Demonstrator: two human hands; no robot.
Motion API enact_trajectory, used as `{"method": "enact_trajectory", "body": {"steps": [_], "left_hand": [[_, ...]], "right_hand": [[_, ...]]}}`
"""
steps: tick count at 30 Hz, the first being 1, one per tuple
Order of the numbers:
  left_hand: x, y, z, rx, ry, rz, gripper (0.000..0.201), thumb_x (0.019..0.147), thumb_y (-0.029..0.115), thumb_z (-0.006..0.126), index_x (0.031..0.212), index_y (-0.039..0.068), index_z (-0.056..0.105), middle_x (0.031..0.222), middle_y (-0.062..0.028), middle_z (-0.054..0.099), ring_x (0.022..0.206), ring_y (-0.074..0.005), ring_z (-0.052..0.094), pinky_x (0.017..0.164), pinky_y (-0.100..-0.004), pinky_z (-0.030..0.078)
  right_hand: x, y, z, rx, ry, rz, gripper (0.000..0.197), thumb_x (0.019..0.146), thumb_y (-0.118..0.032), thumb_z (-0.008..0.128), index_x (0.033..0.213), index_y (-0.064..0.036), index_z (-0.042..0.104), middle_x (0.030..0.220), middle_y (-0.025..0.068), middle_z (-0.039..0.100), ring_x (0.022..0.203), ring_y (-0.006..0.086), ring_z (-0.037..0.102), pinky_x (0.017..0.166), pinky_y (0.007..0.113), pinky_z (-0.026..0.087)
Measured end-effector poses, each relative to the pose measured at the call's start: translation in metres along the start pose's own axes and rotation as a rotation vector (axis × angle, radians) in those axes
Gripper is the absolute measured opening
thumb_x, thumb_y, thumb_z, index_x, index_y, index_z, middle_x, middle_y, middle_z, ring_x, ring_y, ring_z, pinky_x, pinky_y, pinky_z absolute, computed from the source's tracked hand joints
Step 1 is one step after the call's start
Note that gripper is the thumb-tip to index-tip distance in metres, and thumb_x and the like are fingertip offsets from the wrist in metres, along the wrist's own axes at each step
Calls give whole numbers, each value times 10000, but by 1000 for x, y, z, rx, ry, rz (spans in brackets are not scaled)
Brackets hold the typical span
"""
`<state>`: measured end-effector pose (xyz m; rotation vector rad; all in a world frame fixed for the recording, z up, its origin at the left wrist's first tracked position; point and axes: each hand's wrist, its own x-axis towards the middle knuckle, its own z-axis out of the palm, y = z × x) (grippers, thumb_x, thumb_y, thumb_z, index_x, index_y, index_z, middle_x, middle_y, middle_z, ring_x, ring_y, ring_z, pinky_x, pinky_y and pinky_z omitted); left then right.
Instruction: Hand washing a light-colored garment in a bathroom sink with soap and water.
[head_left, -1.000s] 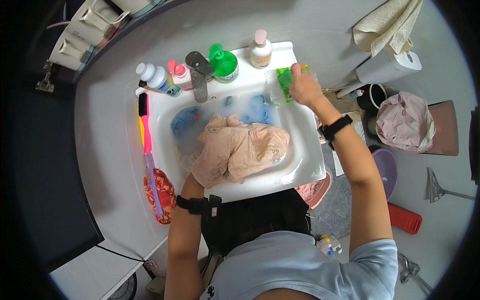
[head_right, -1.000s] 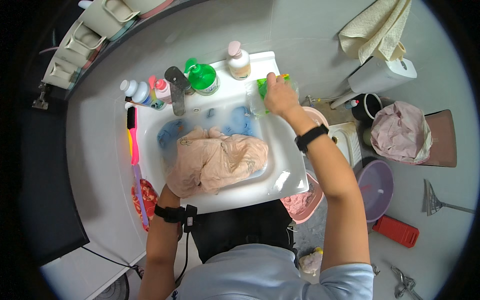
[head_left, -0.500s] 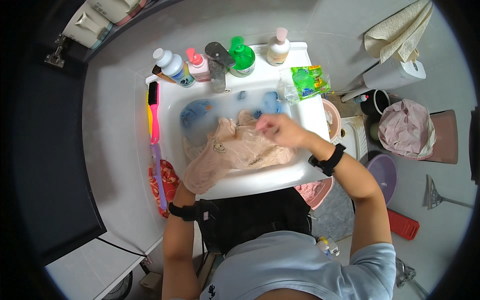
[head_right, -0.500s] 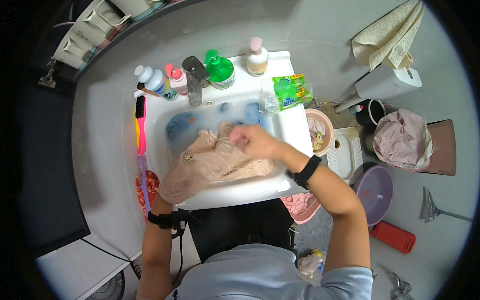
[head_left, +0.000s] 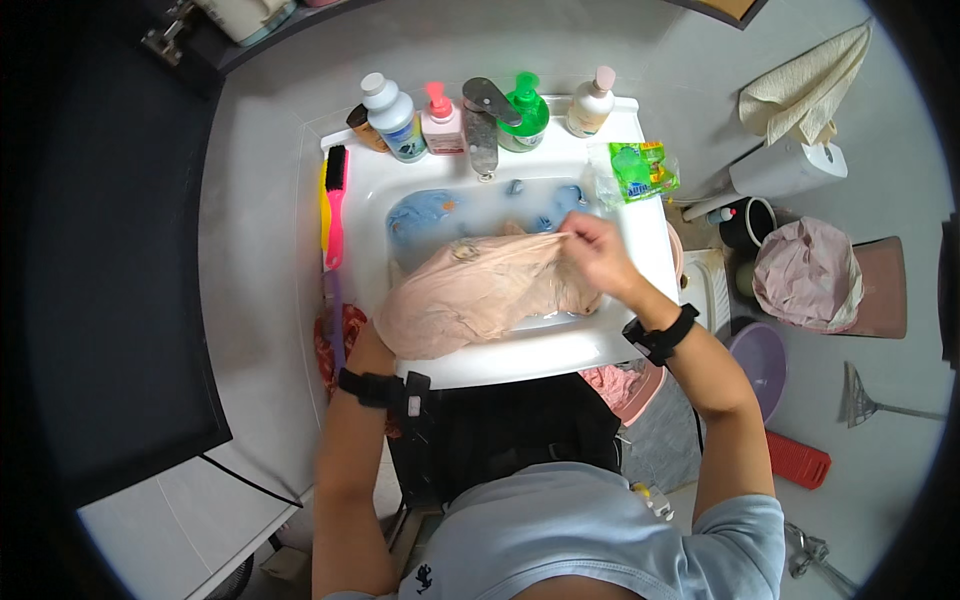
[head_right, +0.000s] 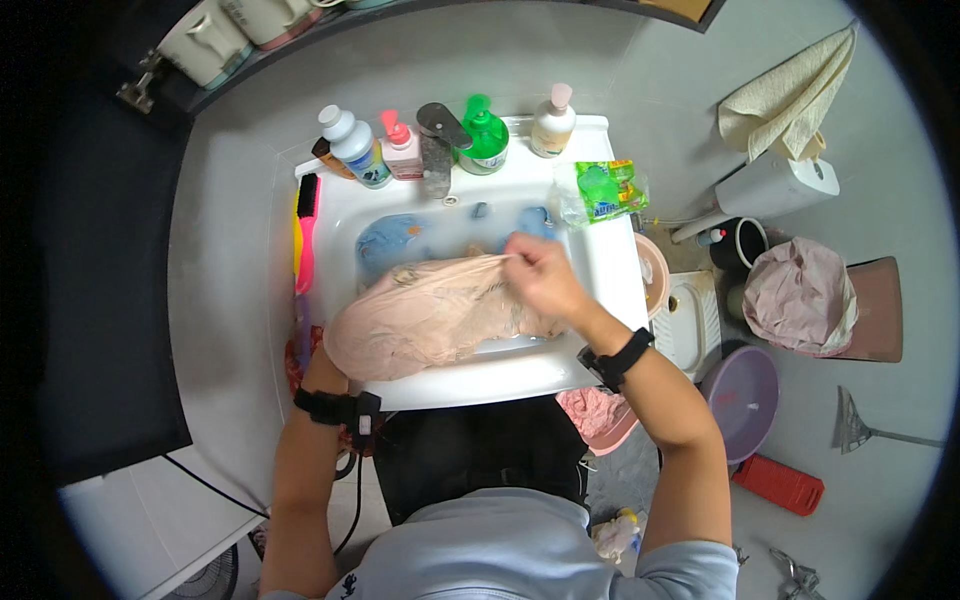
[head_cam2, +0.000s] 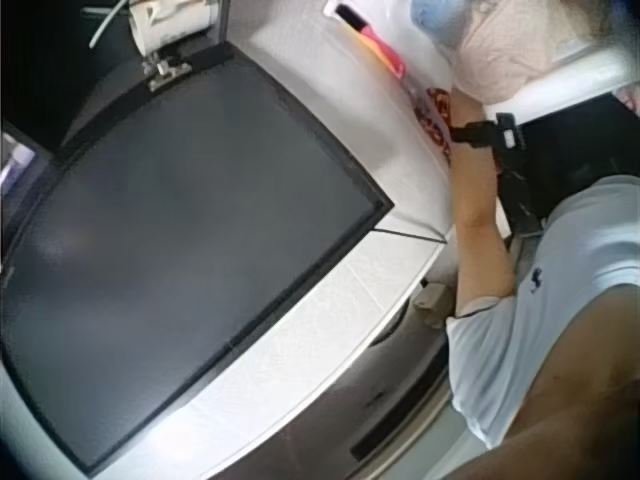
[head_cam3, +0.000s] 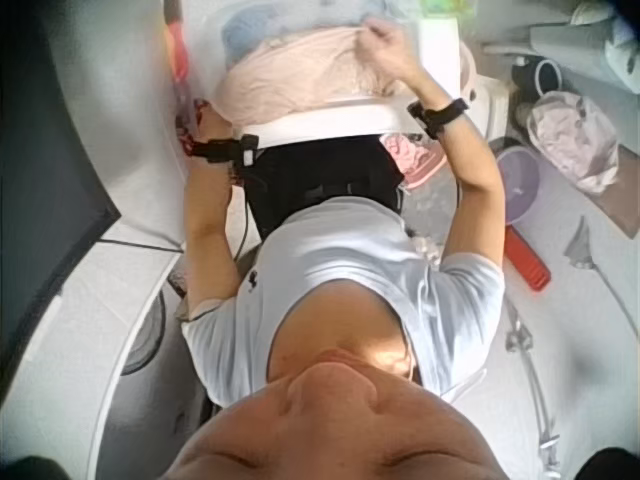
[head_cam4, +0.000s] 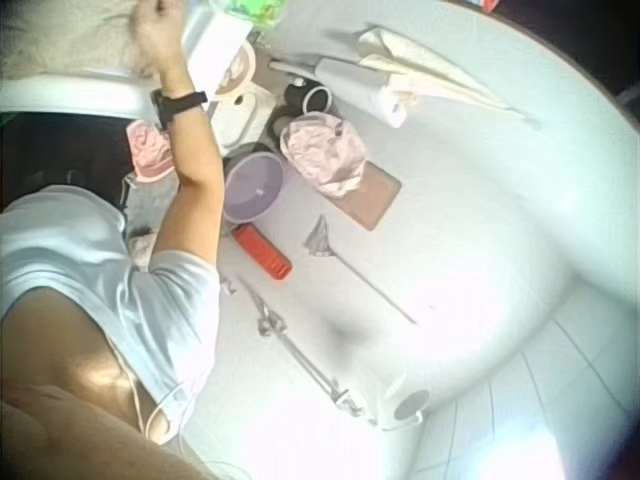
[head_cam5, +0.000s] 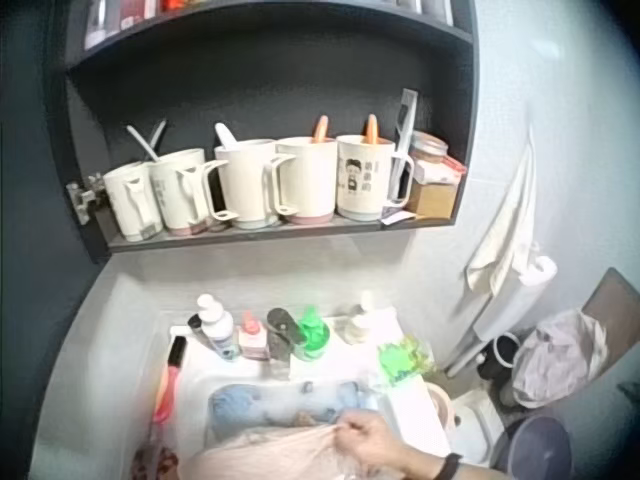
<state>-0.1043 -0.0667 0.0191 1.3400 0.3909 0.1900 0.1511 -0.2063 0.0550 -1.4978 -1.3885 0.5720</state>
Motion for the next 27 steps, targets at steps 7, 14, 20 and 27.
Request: {"method": "enact_trajectory", "body": {"steps": [7,14,20,27], "left_hand": [[-5,0,-10,-159,-109,-116,332,887,140,441,1183,-11,451,1128,-77,535,1059,-168,495,888,-279,429],[-9,37,6,-837,216,-110,375,915,255,408,1172,-15,452,1182,-143,487,1070,-172,488,929,-305,390],[17,82,21,271,108,-155,358,862,171,527,1156,-18,450,1123,-100,504,988,-152,488,851,-284,397],[73,26,45,227,614,270,217,829,223,564,911,24,534,904,-72,506,814,-146,478,712,-286,392]], "right_hand": [[0,-38,-24,193,-116,455,198,774,-199,576,731,-20,503,644,14,477,643,72,438,558,249,379],[-8,-30,-27,122,-170,418,253,873,-232,525,746,-13,534,641,-8,501,626,76,432,592,234,380],[-1,-28,-10,314,81,431,238,927,-230,421,798,-40,483,710,-42,432,677,54,380,644,209,359],[8,-19,30,812,430,687,290,943,-258,344,952,-19,508,864,63,566,761,122,508,723,264,430]]}}
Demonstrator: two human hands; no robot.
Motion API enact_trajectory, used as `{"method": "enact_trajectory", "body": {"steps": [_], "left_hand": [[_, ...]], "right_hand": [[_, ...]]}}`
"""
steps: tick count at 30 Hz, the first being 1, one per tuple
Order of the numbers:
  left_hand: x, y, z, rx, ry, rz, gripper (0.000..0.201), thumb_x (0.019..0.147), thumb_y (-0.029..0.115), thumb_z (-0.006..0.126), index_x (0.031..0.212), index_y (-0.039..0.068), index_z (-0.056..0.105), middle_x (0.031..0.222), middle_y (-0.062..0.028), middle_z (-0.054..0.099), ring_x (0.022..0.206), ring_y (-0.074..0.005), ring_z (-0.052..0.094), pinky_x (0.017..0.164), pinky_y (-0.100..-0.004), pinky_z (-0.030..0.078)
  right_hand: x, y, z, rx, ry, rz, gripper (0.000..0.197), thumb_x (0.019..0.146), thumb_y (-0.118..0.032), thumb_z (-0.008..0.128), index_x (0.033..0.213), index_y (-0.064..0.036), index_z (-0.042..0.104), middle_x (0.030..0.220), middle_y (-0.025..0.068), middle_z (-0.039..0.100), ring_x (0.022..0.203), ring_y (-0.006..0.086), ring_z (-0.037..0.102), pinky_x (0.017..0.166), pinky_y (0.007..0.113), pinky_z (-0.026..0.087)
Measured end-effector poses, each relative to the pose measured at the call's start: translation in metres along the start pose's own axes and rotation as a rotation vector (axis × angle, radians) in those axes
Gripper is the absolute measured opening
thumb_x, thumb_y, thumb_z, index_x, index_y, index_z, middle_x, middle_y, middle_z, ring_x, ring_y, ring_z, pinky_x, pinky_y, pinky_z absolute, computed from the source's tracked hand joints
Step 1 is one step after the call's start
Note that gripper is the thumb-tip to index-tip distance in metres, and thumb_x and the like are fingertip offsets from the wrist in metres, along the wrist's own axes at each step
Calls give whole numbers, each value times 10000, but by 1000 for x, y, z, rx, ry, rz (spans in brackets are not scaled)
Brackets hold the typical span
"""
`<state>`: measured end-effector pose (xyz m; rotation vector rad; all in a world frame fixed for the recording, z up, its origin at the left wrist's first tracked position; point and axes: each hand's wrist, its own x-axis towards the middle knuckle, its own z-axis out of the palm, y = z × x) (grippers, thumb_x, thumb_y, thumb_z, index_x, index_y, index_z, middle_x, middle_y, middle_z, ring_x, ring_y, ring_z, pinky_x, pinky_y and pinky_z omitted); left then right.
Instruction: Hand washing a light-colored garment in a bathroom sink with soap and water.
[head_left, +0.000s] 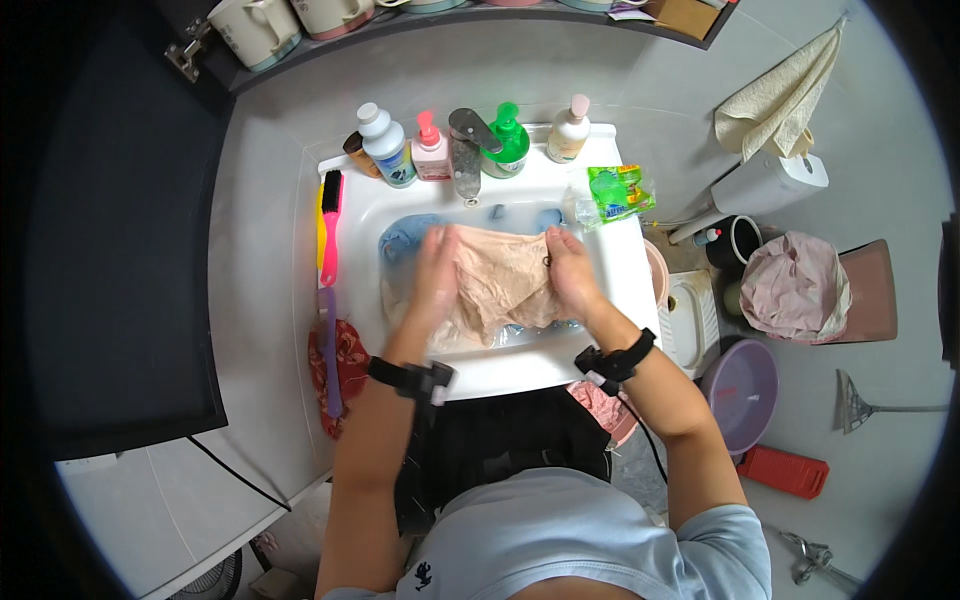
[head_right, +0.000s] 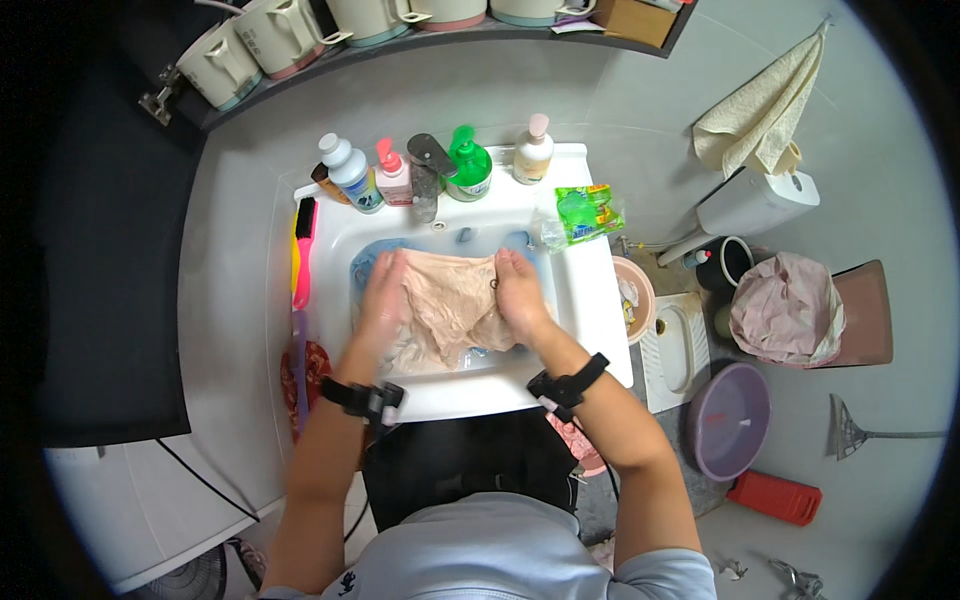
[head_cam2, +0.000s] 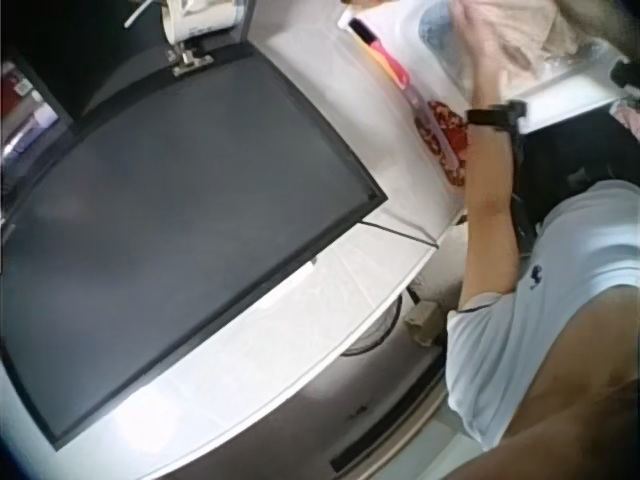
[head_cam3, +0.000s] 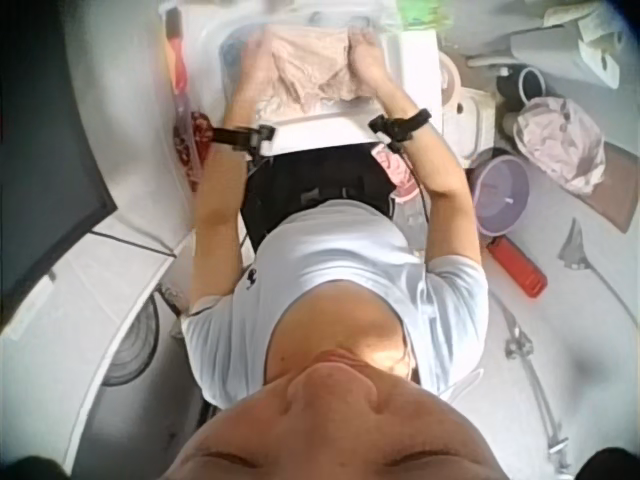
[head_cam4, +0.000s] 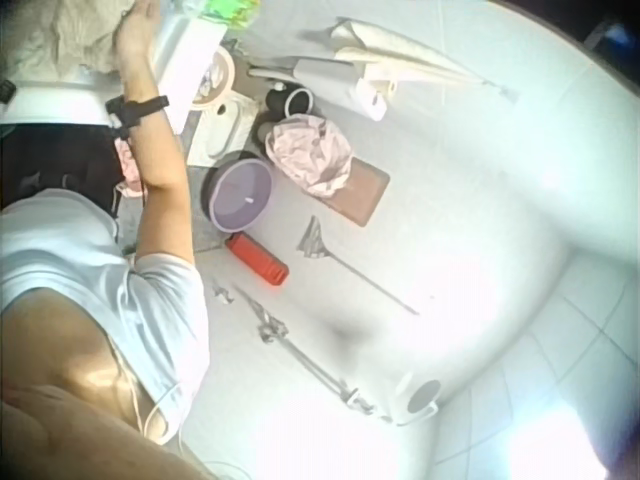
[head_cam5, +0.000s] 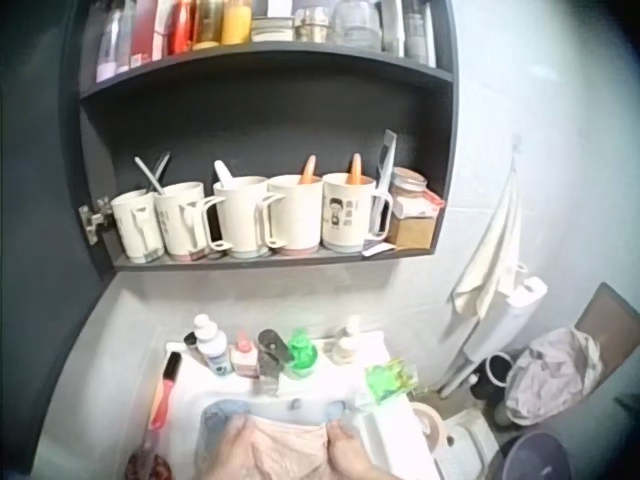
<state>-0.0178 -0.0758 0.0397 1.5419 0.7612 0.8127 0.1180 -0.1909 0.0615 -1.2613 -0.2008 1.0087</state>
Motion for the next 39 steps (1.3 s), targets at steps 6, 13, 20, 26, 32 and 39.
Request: {"method": "enact_trajectory", "body": {"steps": [6,13,20,26,32,39], "left_hand": [[-40,39,87,595,11,277,191,866,186,473,812,12,528,785,-162,546,732,-313,529,664,-373,425],[-35,35,98,549,-33,249,185,799,188,521,871,26,573,814,-165,581,744,-365,557,732,-439,419],[-7,32,77,690,22,185,215,853,199,433,837,17,547,787,-168,577,711,-358,552,650,-439,425],[13,20,36,449,21,68,339,902,298,409,775,0,507,656,-131,527,605,-224,511,585,-370,404],[10,47,21,221,-33,145,406,896,393,430,792,5,484,649,-106,508,497,-153,457,489,-289,385],[-8,17,-2,-121,-404,-508,370,843,300,567,1043,2,476,969,-81,550,784,-133,554,684,-237,437]], "right_hand": [[18,45,-19,729,-549,361,267,923,-301,396,884,-72,528,811,68,572,718,181,560,678,328,474],[44,63,-53,864,-988,217,314,918,-327,390,968,-59,546,864,54,576,761,172,551,698,299,463],[14,41,-30,542,-598,219,337,913,-348,404,1003,-58,549,949,67,593,788,164,586,693,297,488],[-29,-42,2,190,-372,488,439,888,-411,433,1028,-10,543,960,89,591,856,196,576,775,318,463],[-26,-60,-22,-324,-425,78,395,869,-357,504,1060,-12,520,1001,105,582,896,197,580,786,337,482],[-25,-65,-33,332,-442,321,418,913,-336,406,1170,-9,447,1067,103,549,932,195,563,821,344,467]]}}
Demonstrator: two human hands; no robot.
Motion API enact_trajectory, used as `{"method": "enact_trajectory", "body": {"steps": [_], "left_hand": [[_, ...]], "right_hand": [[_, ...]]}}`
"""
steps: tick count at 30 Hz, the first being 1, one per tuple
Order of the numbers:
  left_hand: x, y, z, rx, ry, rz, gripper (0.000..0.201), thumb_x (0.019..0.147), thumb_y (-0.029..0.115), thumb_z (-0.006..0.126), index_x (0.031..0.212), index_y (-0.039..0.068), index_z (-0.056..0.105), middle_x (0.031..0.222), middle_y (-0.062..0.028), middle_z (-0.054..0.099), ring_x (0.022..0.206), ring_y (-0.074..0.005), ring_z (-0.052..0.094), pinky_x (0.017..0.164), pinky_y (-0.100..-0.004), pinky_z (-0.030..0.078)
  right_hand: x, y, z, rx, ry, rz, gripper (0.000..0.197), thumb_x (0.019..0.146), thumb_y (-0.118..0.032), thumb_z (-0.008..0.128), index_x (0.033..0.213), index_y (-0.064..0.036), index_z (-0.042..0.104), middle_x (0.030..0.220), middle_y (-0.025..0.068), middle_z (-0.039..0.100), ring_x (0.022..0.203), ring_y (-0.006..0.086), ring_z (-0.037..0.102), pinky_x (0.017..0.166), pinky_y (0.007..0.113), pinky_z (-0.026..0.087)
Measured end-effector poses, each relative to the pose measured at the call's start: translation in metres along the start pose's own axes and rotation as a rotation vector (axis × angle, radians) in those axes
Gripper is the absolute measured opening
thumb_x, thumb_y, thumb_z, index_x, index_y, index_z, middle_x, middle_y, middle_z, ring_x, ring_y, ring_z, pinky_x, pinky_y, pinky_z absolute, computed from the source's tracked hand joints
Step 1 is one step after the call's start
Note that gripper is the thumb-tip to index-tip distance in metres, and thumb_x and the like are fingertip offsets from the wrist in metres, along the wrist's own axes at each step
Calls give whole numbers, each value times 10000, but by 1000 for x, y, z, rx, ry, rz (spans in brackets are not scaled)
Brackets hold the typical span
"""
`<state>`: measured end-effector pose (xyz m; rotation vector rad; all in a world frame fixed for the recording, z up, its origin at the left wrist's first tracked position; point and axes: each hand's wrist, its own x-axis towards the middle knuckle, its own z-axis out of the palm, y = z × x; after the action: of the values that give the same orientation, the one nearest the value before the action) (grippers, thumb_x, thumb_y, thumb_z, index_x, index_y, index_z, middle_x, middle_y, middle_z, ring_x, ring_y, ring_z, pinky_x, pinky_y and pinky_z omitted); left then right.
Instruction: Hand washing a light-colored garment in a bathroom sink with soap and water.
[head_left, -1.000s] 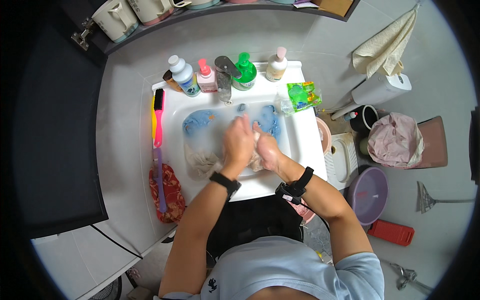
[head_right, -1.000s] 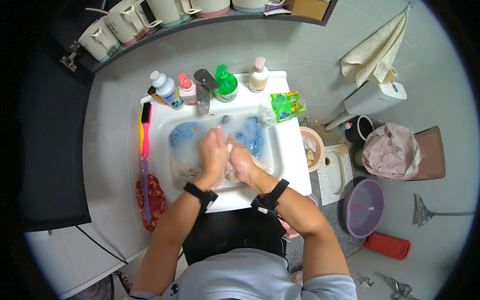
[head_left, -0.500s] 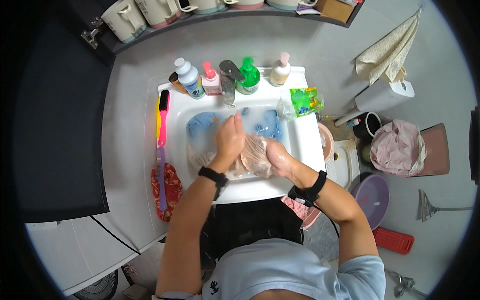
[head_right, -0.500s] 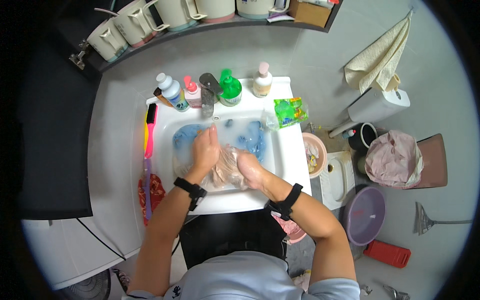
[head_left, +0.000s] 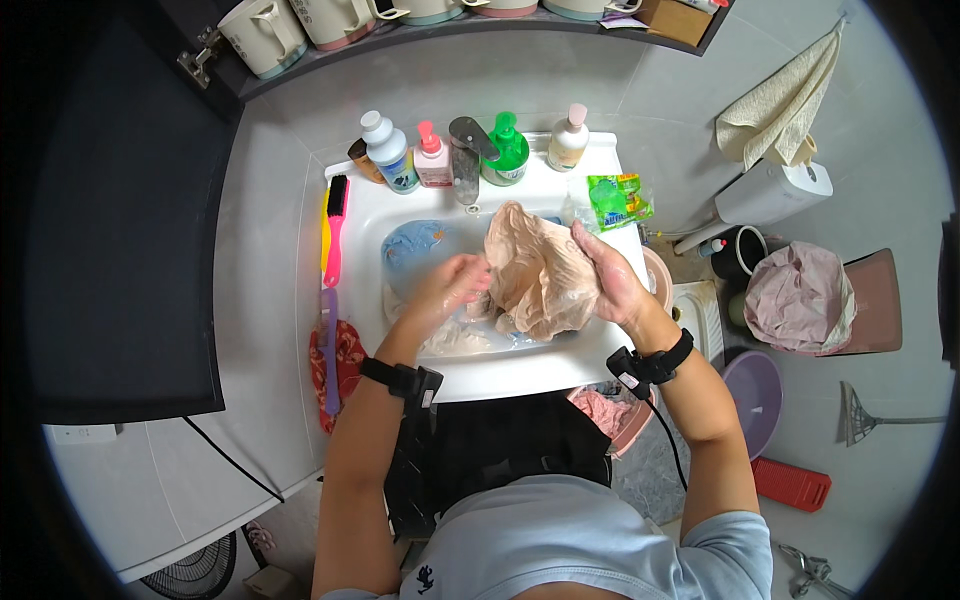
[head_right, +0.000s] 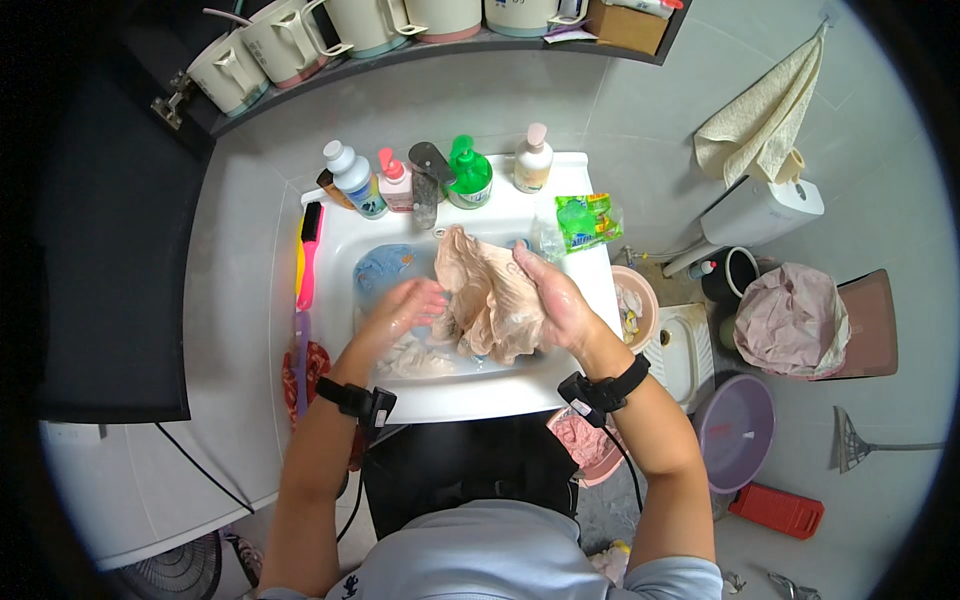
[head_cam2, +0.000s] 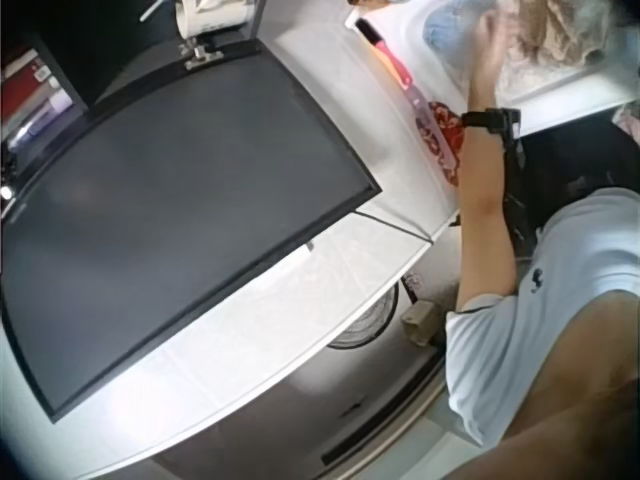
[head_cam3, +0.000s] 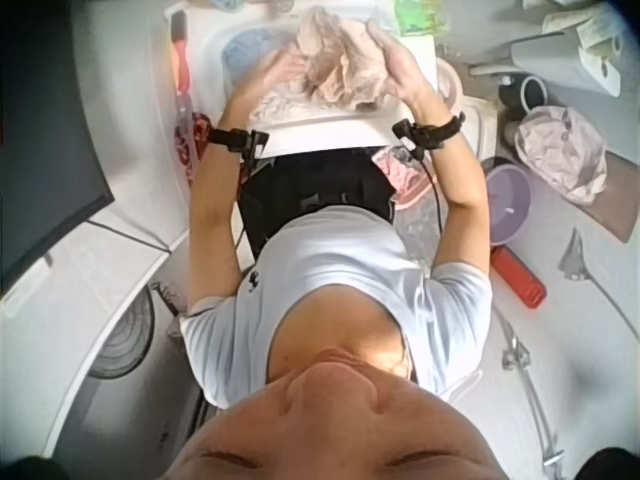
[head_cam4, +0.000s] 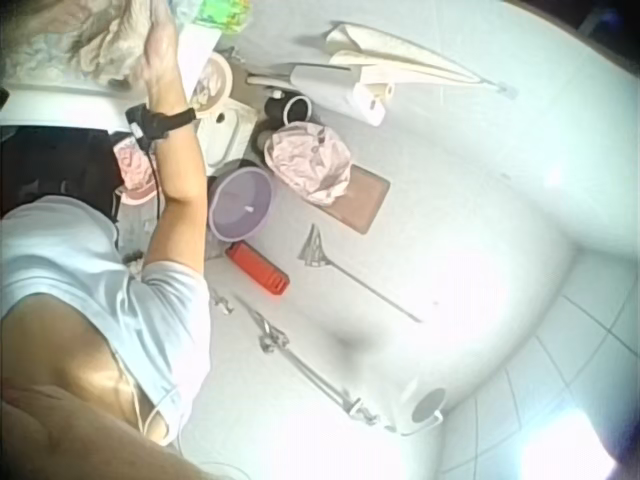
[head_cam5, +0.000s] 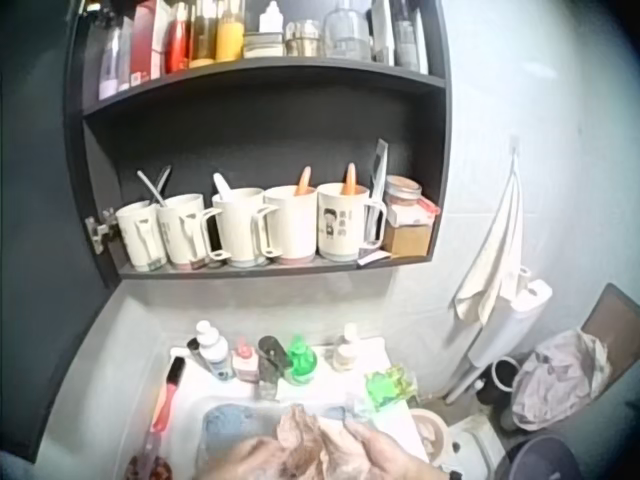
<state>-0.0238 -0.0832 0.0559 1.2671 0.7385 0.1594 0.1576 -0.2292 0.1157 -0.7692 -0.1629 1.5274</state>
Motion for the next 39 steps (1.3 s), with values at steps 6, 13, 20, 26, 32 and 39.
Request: {"method": "enact_trajectory", "body": {"steps": [6,13,20,26,32,39], "left_hand": [[7,0,18,37,35,230,272,864,246,539,1022,32,485,945,-46,544,843,-100,501,755,-231,386],[28,-4,-4,91,384,342,238,878,255,507,844,20,490,773,-23,505,718,-86,447,677,-255,396],[8,8,-17,50,-148,-244,424,881,349,485,1090,-20,497,977,-80,569,886,-151,549,776,-266,432],[-11,36,-7,-228,-11,28,361,905,254,444,1120,-35,474,1026,-72,563,952,-134,533,814,-247,423],[-3,67,2,257,-141,213,291,918,195,419,1127,-2,463,982,-34,540,902,-75,468,783,-224,401],[-16,113,18,378,-276,302,292,912,184,448,1149,13,448,930,-11,544,852,-69,502,756,-228,423]], "right_hand": [[-11,-1,0,1,26,-14,431,919,-339,387,1179,0,442,1101,108,542,968,206,550,856,344,446],[-14,8,6,-72,212,-260,440,918,-377,372,1169,-24,449,1110,93,535,1021,203,520,904,353,411],[-6,26,-5,-123,199,-350,465,930,-383,328,1201,-17,423,1166,109,495,1054,202,491,908,348,407],[-4,31,-7,-214,129,-204,530,926,-412,314,1288,-25,329,1161,120,492,1068,205,481,931,341,378],[4,13,-1,-1257,-116,98,684,865,-447,458,1351,-46,189,1224,158,429,1121,238,423,939,322,342],[30,-23,34,-1181,-261,-277,742,679,-277,742,1258,-15,358,1117,130,523,1006,163,483,874,294,384]]}}
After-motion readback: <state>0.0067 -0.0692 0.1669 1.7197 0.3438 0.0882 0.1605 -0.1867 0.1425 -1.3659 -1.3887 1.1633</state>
